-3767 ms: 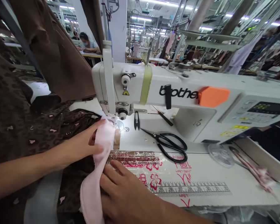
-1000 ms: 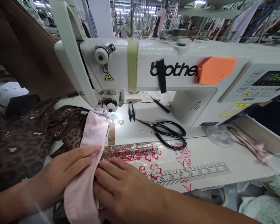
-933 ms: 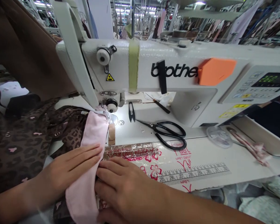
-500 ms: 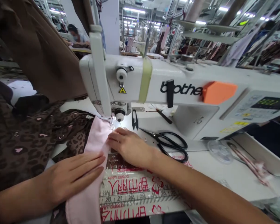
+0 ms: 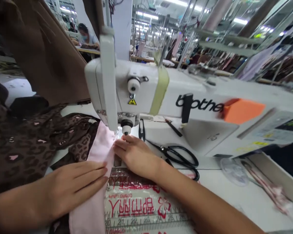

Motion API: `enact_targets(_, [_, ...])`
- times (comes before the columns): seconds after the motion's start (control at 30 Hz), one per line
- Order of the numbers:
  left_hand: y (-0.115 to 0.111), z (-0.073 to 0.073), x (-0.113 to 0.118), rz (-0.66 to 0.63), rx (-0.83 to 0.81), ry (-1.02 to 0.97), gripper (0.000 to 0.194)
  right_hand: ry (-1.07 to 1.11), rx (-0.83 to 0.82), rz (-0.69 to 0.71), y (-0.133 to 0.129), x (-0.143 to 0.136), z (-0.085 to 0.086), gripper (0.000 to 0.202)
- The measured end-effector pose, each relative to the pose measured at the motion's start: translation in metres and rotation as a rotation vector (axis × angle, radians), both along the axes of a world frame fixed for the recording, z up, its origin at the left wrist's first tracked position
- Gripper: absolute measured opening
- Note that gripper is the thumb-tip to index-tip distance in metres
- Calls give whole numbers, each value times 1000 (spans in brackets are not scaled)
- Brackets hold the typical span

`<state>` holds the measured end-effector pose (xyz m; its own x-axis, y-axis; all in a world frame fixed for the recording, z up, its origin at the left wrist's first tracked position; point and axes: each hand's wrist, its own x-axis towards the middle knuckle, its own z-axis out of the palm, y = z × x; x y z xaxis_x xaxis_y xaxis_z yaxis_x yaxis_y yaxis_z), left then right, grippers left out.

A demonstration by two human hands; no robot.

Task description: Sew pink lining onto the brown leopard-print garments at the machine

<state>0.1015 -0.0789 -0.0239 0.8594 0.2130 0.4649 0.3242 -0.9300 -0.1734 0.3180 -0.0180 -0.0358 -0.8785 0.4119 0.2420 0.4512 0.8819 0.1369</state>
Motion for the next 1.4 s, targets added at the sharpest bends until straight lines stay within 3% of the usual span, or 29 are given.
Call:
enact_targets(0.17, [0,0,-18,-56,-102,58,36,16,40,26,0,1,0,22])
enact_targets(0.4, [3,13,-22,-74,-94,90,39,-30,19,18,1,1,2,23])
enact_targets(0.53, [-8,-1,-24,-30,-151,128,37,19,-39,46,0,4,1,26])
enact_targets(0.7, [-17,-24,3,79,-63,-99,32,137,-84,137,-4,8,-1,26])
enact_targets(0.87, [-11,-16,21,59,29,-137,30,195,-91,136,-8,8,-1,25])
enact_targets(1.07, [-1,-14,12,-19,17,-209,28,176,-51,101,-5,4,1,22])
enact_targets(1.23, [22,-17,9,-27,4,-188,28,113,-47,86,1,4,1,22])
enact_targets(1.4, [33,-7,3,-46,2,-111,29,58,0,-9,4,1,-5,22])
